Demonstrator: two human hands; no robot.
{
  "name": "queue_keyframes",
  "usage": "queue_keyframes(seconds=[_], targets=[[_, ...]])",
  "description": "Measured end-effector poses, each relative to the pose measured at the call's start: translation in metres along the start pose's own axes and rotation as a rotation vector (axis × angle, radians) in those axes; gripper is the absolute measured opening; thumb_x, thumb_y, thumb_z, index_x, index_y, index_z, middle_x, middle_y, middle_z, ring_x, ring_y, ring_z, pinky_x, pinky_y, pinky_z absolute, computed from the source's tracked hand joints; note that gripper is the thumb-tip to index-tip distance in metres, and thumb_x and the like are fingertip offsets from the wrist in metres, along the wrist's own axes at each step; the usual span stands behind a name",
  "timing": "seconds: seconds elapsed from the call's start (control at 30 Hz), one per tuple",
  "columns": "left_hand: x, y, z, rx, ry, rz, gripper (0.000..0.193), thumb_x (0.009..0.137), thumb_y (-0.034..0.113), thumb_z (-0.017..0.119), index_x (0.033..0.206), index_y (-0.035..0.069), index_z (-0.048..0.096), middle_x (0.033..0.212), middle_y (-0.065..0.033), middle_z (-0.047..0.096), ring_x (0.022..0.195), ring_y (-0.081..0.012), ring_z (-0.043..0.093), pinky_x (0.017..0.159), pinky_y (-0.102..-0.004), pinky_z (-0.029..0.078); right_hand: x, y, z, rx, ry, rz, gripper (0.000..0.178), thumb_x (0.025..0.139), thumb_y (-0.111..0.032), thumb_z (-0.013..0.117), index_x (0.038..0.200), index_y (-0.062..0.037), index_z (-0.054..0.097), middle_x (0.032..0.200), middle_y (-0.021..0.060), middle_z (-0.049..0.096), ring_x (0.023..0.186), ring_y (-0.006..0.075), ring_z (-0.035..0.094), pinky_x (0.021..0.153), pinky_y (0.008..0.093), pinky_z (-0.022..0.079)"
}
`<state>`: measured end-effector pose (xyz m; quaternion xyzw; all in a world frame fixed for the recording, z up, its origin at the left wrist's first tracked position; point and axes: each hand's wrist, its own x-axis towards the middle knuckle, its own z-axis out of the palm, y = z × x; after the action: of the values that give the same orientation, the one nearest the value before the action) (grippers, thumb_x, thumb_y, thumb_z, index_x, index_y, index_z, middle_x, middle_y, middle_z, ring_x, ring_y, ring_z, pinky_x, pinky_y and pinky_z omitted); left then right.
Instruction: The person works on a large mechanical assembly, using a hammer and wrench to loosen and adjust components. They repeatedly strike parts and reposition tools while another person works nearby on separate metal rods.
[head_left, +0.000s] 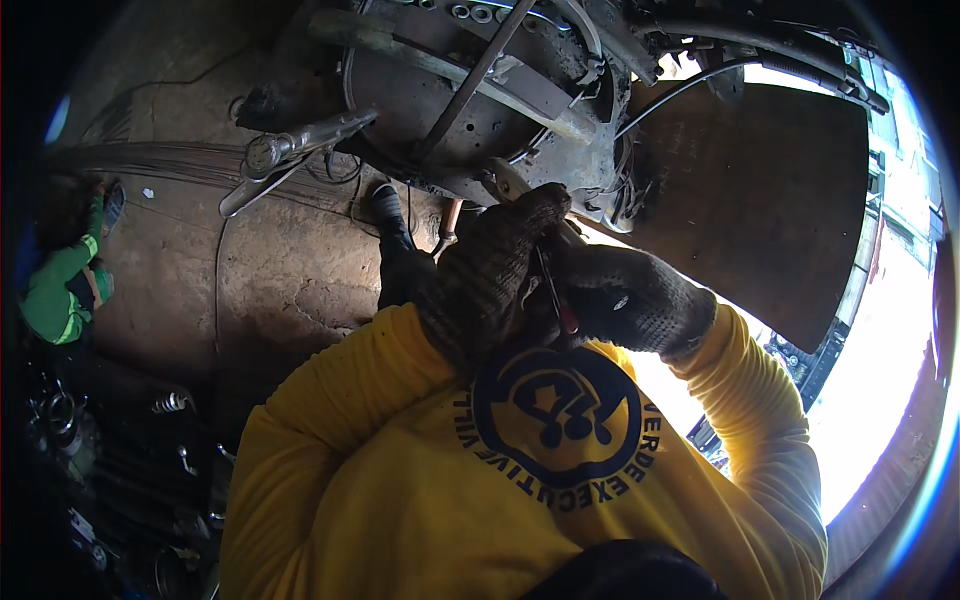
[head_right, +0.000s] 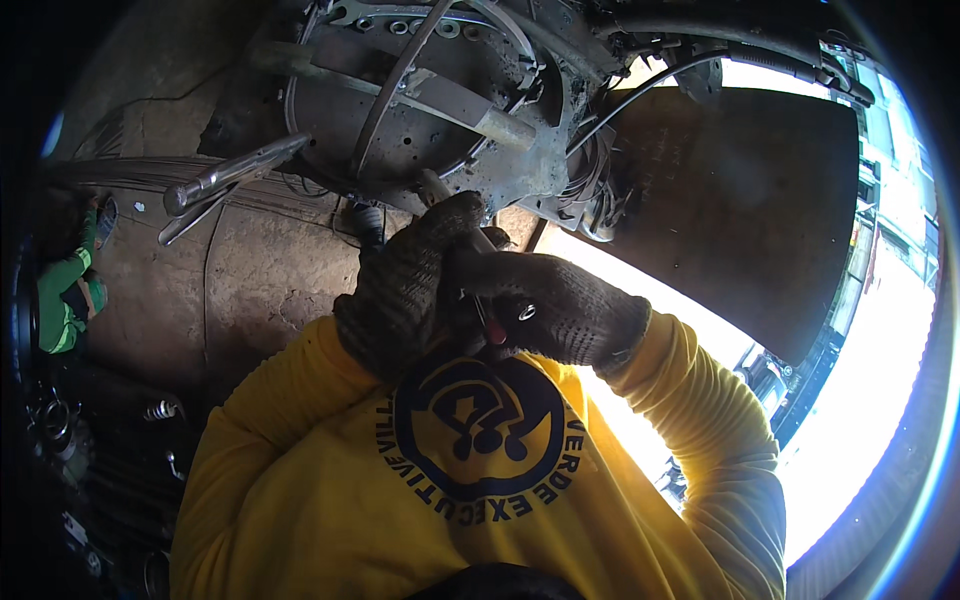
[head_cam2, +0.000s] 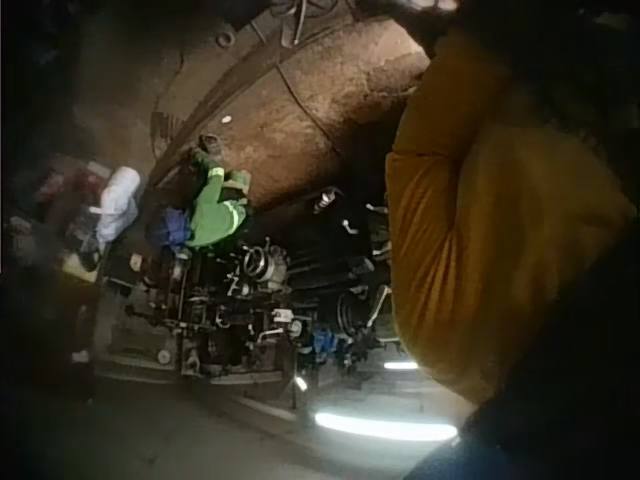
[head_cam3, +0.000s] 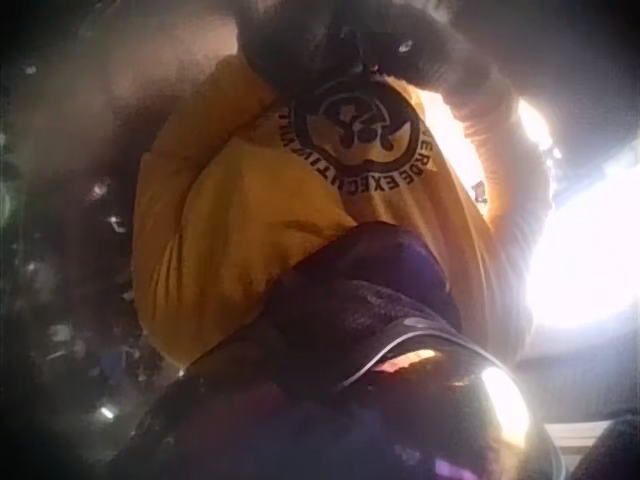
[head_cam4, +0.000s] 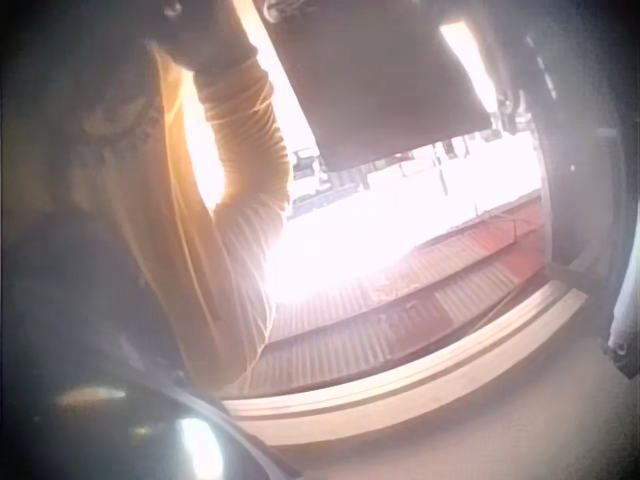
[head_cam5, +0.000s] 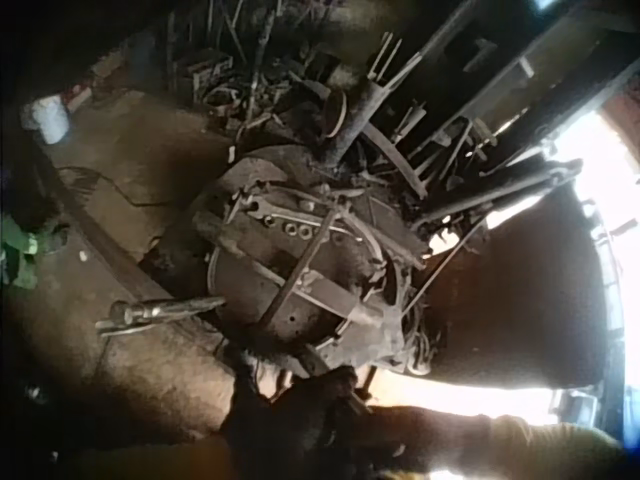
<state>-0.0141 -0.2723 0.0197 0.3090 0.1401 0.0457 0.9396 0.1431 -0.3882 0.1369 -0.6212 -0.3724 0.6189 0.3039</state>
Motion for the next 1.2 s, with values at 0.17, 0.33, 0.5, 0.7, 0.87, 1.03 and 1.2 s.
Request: queue_keyframes(seconds=[0.17, 0.33, 0.5, 0.7, 0.87, 1.03, 1.2], targets=[[-0.001, -0.007, -0.001, 0.46, 0.03, 0.391, 0.036, 0.107, 0.021, 0.055, 0.138, 0.003, 0.054, 0.128, -0.0138, 0.062, 0.107, -0.0234, 0.067, 0.094, -0.0355, 0.057, 0.014, 0.0, -0.011, -0.237, -0.063, -0.219, 0.031, 0.089, 0.002, 0.071, 0.119, 0.0029, 0.068, 0.099, 0.0143, 0.071, 0.085, 0.0229, 0.072, 0.074, 0.0333, 0.058], [-0.001, -0.015, -0.009, 0.47, 0.011, 0.361, 0.04, 0.104, 0.009, 0.058, 0.143, 0.001, 0.051, 0.132, -0.0171, 0.061, 0.112, -0.0251, 0.066, 0.1, -0.0384, 0.055, 0.013, -0.01, -0.008, 0.25, -0.05, 0.318, 0.039, 0.087, -0.01, 0.074, 0.124, 0.0015, 0.067, 0.099, 0.013, 0.071, 0.088, 0.0235, 0.073, 0.071, 0.032, 0.06], [0.0, 0.006, -0.004, 0.644, -0.036, 0.473, 0.042, 0.102, 0.005, 0.06, 0.143, 0.0, 0.05, 0.128, -0.0142, 0.063, 0.112, -0.024, 0.065, 0.102, -0.0376, 0.053, 0.02, -0.008, -0.012, -0.214, -0.025, -0.149, 0.034, 0.095, -0.02, 0.07, 0.117, 0.0059, 0.066, 0.09, 0.0098, 0.071, 0.078, 0.0197, 0.072, 0.066, 0.0318, 0.059], [0.001, 0.02, -0.009, -0.376, 0.102, -0.228, 0.046, 0.1, 0.017, 0.066, 0.141, 0.0, 0.052, 0.118, -0.0082, 0.067, 0.103, -0.019, 0.066, 0.097, -0.0334, 0.054, 0.008, 0.002, -0.015, 0.094, 0.114, 0.059, 0.044, 0.106, -0.028, 0.054, 0.13, 0.0081, 0.06, 0.092, 0.0122, 0.072, 0.082, 0.0188, 0.072, 0.073, 0.0328, 0.06], [-0.047, 0.046, -0.096, 0.726, 0.187, 0.069, 0.05, 0.098, 0.028, 0.069, 0.138, 0.001, 0.056, 0.108, -0.0046, 0.068, 0.094, -0.0155, 0.067, 0.086, -0.0312, 0.054, -0.012, 0.008, -0.014, 0.694, 0.562, 0.221, 0.066, 0.111, -0.051, 0.037, 0.138, 0.0066, 0.055, 0.11, 0.0167, 0.071, 0.091, 0.0219, 0.072, 0.085, 0.0343, 0.059], [-0.065, 0.086, -0.108, 0.567, 0.75, 0.217, 0.045, 0.097, 0.023, 0.072, 0.134, 0.001, 0.06, 0.108, -0.0062, 0.069, 0.093, -0.0183, 0.068, 0.086, -0.0315, 0.055, -0.034, 0.072, -0.006, 0.73, 0.707, 0.145, 0.055, 0.109, -0.045, 0.049, 0.137, 0.002, 0.057, 0.105, 0.014, 0.071, 0.09, 0.0201, 0.071, 0.083, 0.0349, 0.061], [-0.044, 0.094, -0.131, 0.775, 0.7, 0.533, 0.04, 0.096, 0.017, 0.075, 0.13, 0.0, 0.062, 0.109, -0.0051, 0.069, 0.097, -0.0167, 0.065, 0.091, -0.031, 0.053, -0.041, 0.142, 0.008, 0.715, 0.693, 0.296, 0.046, 0.108, -0.035, 0.056, 0.136, 0.0013, 0.058, 0.106, 0.0099, 0.07, 0.089, 0.0158, 0.069, 0.081, 0.0326, 0.059]])
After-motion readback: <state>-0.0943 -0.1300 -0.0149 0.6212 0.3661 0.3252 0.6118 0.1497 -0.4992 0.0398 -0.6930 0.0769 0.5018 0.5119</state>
